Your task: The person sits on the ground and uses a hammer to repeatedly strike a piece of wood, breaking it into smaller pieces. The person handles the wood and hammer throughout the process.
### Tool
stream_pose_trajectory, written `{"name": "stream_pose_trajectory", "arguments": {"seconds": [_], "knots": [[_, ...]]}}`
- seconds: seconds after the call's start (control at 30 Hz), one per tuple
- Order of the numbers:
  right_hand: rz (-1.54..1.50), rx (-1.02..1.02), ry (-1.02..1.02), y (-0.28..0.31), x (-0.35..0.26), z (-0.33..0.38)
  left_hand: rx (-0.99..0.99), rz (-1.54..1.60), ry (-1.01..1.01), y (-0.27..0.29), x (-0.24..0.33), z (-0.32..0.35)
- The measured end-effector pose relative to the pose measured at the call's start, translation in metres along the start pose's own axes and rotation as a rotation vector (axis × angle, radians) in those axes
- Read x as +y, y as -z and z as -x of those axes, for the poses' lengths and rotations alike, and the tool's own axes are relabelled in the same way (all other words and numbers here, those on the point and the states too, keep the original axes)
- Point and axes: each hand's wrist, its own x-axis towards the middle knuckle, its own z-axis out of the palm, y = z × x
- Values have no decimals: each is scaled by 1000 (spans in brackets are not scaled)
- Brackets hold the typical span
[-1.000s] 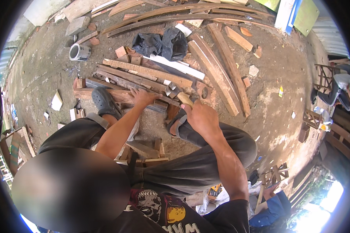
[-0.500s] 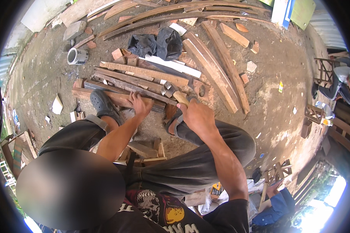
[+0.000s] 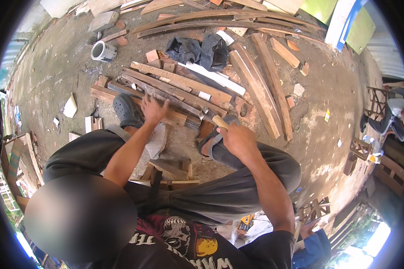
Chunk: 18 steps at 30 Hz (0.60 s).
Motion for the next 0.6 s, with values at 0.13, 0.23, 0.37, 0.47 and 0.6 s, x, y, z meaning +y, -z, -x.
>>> {"name": "stream_pose_trajectory", "arguments": {"seconds": [0.13, 0.23, 0.37, 0.47, 0.6], "knots": [[23, -51, 2, -6, 0, -4, -2, -194, 103, 42, -45, -54], [43, -78, -29, -11, 6, 3, -31, -251, 209, 73, -67, -90], [81, -116, -41, -16, 7, 2, -115, 60, 672, 79, -121, -154], [91, -149, 31, -22, -7, -15, -227, 474, 849, 80, -219, -194], [122, -148, -64, -19, 6, 2, -287, 949, 785, 26, -198, -203]]}}
